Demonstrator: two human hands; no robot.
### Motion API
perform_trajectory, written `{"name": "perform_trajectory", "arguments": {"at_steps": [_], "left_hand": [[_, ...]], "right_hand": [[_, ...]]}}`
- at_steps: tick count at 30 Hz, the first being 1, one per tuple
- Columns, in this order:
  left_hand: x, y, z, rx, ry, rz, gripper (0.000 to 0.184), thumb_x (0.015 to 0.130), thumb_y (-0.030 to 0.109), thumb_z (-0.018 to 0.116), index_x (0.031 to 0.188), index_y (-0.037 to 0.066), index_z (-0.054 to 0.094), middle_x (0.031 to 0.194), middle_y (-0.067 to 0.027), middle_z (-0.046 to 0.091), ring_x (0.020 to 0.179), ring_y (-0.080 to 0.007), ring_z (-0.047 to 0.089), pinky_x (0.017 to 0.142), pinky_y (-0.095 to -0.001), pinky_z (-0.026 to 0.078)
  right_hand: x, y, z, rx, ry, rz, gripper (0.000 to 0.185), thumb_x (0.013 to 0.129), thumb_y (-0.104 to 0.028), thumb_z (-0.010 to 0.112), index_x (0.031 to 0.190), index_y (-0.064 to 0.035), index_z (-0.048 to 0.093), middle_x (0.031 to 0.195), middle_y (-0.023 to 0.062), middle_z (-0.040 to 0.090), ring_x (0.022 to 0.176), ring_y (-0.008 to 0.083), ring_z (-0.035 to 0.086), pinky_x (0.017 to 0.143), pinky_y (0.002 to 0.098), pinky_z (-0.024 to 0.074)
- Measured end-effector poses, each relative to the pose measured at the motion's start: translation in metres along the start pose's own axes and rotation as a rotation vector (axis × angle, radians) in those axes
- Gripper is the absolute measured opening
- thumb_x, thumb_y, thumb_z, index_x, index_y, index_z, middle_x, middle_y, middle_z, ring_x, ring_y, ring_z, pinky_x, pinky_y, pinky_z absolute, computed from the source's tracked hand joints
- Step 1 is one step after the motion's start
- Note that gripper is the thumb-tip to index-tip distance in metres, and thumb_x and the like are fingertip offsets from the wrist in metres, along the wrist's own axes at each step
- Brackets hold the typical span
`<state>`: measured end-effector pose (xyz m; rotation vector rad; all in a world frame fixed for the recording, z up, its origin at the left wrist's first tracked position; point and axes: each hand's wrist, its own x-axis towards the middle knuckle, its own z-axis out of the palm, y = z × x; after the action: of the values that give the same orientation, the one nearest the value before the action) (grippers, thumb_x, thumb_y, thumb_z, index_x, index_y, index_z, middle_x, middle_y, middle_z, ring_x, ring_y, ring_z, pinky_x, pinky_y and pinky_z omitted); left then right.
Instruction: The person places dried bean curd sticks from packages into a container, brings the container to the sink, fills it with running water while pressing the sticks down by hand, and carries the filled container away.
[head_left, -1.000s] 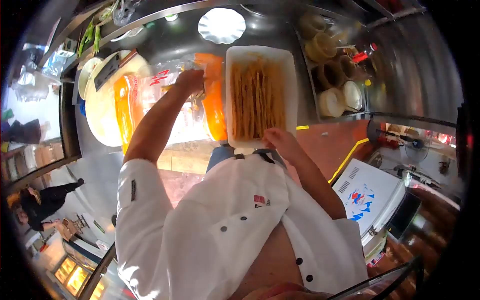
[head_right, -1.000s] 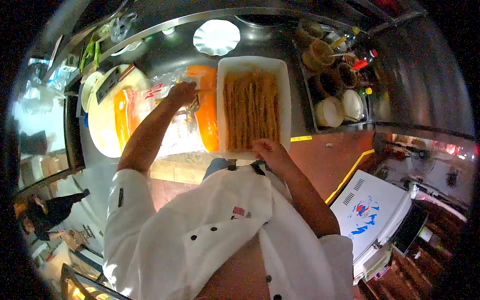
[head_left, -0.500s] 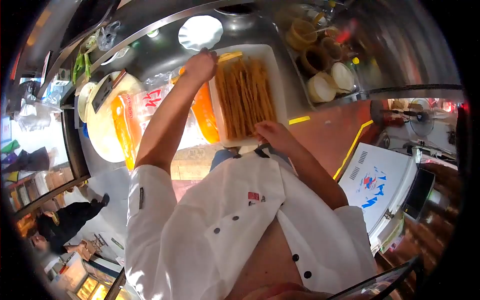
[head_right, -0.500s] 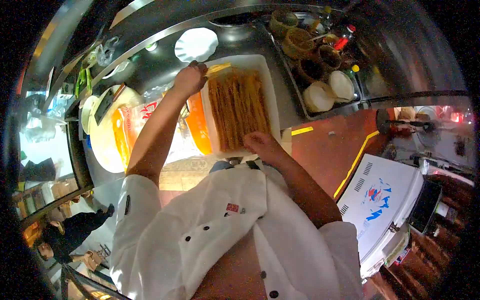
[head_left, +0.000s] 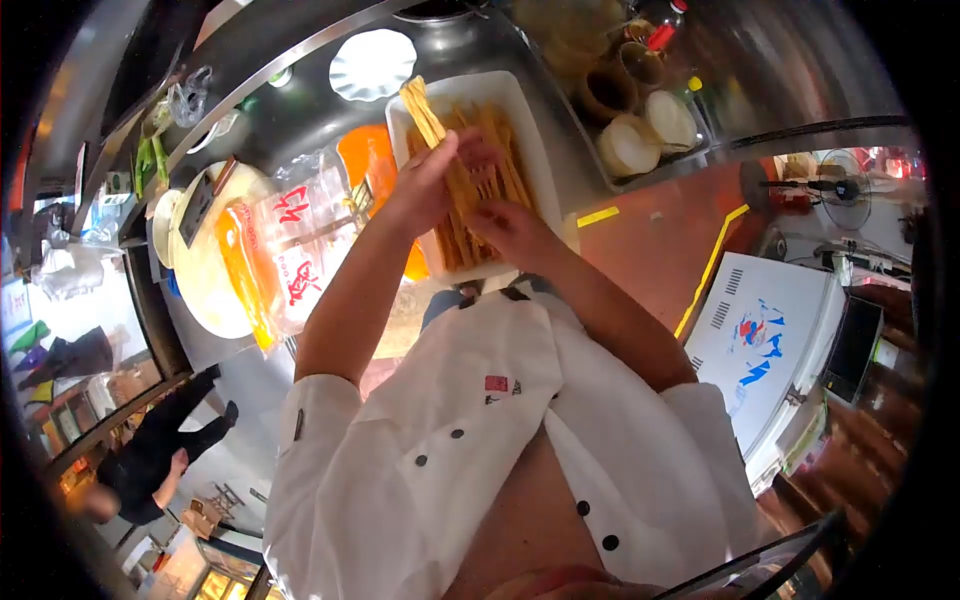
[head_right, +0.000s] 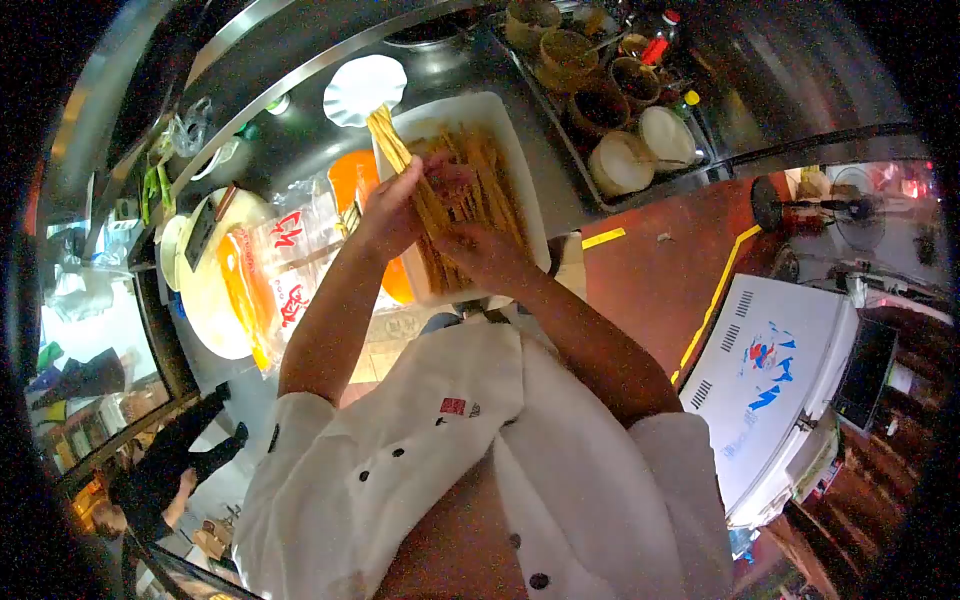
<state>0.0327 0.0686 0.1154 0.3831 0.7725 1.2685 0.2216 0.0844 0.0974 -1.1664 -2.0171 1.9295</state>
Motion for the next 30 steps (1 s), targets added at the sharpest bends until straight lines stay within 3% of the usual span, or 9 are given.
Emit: {"name": "perform_trajectory", "arguments": {"at_steps": [3,6,10,12,19,21,25,28,30], "left_hand": [[-0.013,-0.003,-0.004,-0.051,0.052,0.025,0.048,0.103,0.036,0.05,0.137,0.003,0.05,0.124,-0.0132,0.06,0.114,-0.0217,0.059,0.098,-0.0369,0.049],[-0.027,-0.021,-0.019,0.386,0.207,-0.014,0.04,0.103,0.03,0.051,0.131,0.002,0.054,0.118,-0.0098,0.062,0.107,-0.018,0.061,0.091,-0.0282,0.051],[-0.041,-0.031,-0.012,0.162,0.28,0.027,0.033,0.103,0.026,0.051,0.126,0.002,0.056,0.114,-0.0079,0.062,0.101,-0.0159,0.062,0.086,-0.026,0.052],[-0.043,-0.028,-0.008,0.018,0.393,0.04,0.03,0.103,0.024,0.052,0.122,0.002,0.057,0.111,-0.0079,0.063,0.095,-0.0171,0.062,0.085,-0.0301,0.052],[-0.033,-0.038,-0.003,-0.487,0.382,0.237,0.02,0.103,0.026,0.048,0.105,0.009,0.058,0.085,-0.0023,0.056,0.079,-0.018,0.057,0.072,-0.0284,0.045],[-0.021,-0.038,-0.004,-0.751,0.463,0.338,0.023,0.102,0.031,0.047,0.091,0.012,0.053,0.074,0.0,0.047,0.062,-0.015,0.041,0.059,-0.0264,0.037],[-0.02,-0.022,0.0,-0.763,0.537,0.303,0.031,0.102,0.037,0.047,0.082,0.014,0.048,0.065,0.0028,0.039,0.054,-0.0132,0.028,0.052,-0.027,0.029],[-0.022,-0.01,-0.004,-0.758,0.296,0.396,0.034,0.103,0.036,0.042,0.078,0.013,0.047,0.059,0.0046,0.034,0.047,-0.0102,0.026,0.044,-0.0267,0.025],[-0.038,0.006,-0.037,-0.774,0.176,0.522,0.035,0.103,0.038,0.043,0.079,0.013,0.048,0.059,0.0056,0.034,0.046,-0.0085,0.028,0.043,-0.0268,0.024]], "right_hand": [[0.003,-0.018,0.005,-0.022,0.056,-0.031,0.033,0.092,-0.032,0.069,0.105,-0.0009,0.069,0.086,0.0045,0.066,0.073,0.0112,0.058,0.07,0.0263,0.0498],[0.01,-0.016,0.001,0.025,0.103,-0.022,0.031,0.09,-0.031,0.071,0.097,-0.0003,0.07,0.083,0.0041,0.066,0.072,0.0118,0.059,0.067,0.0272,0.0491],[0.011,-0.027,0.001,-0.108,0.162,0.006,0.047,0.085,-0.046,0.073,0.096,-0.0003,0.072,0.089,0.0126,0.072,0.079,0.0224,0.067,0.076,0.0353,0.0525],[0.009,-0.034,0.002,0.097,0.273,0.169,0.028,0.093,-0.028,0.067,0.096,0.0003,0.069,0.076,0.0028,0.064,0.069,0.0095,0.057,0.061,0.0245,0.0453],[0.02,0.0,0.013,0.582,0.549,-0.003,0.018,0.099,-0.023,0.061,0.095,-0.0059,0.063,0.071,0.0002,0.056,0.063,0.0085,0.053,0.058,0.0227,0.0436],[0.019,-0.007,0.028,1.008,0.592,0.064,0.018,0.099,-0.026,0.062,0.097,-0.0088,0.06,0.075,-0.001,0.055,0.064,0.0083,0.052,0.056,0.0229,0.0428],[0.01,-0.024,0.03,1.284,0.53,0.07,0.016,0.1,-0.027,0.061,0.101,-0.0106,0.058,0.078,-0.0021,0.054,0.064,0.0078,0.05,0.056,0.023,0.0412],[0.007,-0.006,0.012,1.361,0.389,0.097,0.013,0.098,-0.022,0.063,0.102,-0.0107,0.057,0.078,-0.0025,0.051,0.063,0.007,0.047,0.055,0.0224,0.0392],[0.004,0.037,-0.038,1.431,0.267,-0.15,0.015,0.099,-0.022,0.061,0.104,-0.0085,0.058,0.078,-0.0015,0.054,0.064,0.0083,0.049,0.052,0.0235,0.0408]]}}
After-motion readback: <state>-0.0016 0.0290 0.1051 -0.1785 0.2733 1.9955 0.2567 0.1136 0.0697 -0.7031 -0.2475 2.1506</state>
